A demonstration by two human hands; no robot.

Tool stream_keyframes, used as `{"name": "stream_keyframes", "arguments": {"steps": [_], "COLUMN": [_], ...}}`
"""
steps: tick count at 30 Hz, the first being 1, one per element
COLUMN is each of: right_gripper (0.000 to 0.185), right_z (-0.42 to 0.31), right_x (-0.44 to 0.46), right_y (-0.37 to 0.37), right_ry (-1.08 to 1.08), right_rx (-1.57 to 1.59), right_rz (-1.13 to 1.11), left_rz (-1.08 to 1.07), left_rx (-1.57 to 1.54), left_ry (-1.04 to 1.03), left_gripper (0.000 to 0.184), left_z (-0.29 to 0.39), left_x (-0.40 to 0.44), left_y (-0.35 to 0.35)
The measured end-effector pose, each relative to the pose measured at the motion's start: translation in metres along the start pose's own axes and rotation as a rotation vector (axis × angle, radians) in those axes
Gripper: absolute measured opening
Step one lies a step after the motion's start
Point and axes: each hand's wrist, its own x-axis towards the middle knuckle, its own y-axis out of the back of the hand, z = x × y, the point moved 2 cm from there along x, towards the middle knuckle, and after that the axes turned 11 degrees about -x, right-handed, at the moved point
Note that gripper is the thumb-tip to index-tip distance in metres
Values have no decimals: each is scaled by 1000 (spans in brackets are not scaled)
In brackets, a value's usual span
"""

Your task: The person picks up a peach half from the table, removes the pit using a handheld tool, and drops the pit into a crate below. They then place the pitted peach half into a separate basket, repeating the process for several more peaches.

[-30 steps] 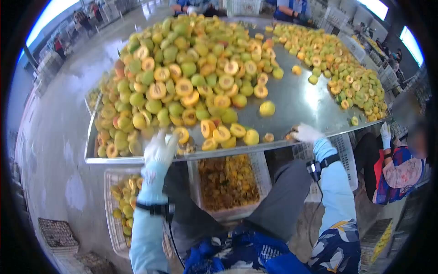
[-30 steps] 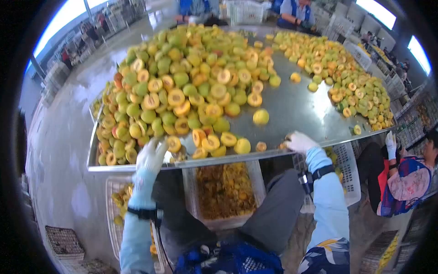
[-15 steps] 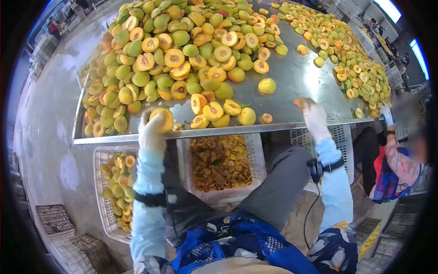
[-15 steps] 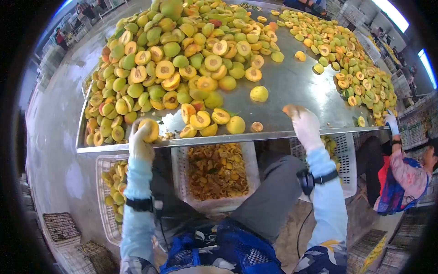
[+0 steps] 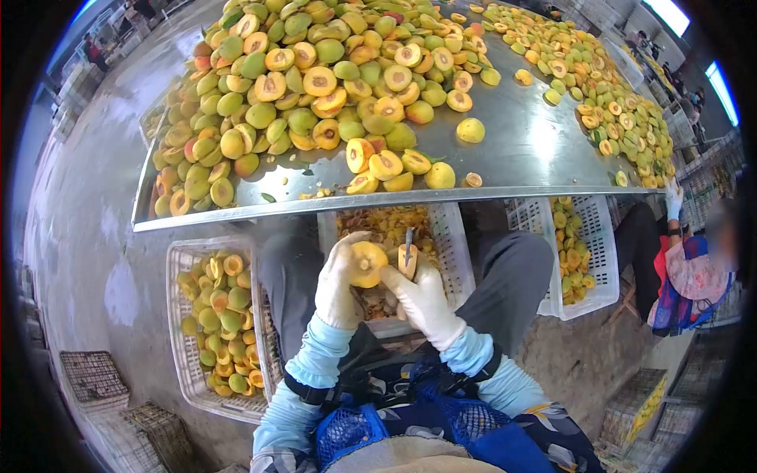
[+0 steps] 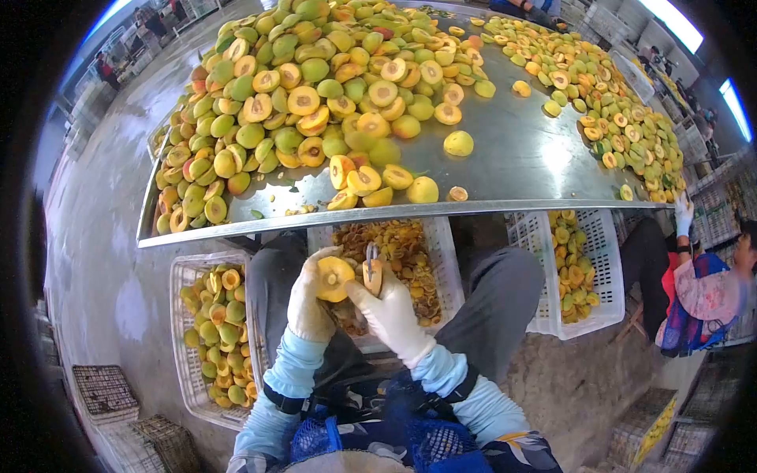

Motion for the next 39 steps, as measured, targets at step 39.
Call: {"name": "stream_keyframes", "arguments": {"steps": [39], "right_gripper": [32], "right_z": [13], "right_x": [11], "right_y": [-4], "right_ry": [591], "right_rx": [-1120], "right_rz": [-58], "left_rz": [228], "left_rx": [-47], "left_ry": [288], "left_gripper": [64], "left_z": [-19], "left_x": [8], "left_y": [35]}}
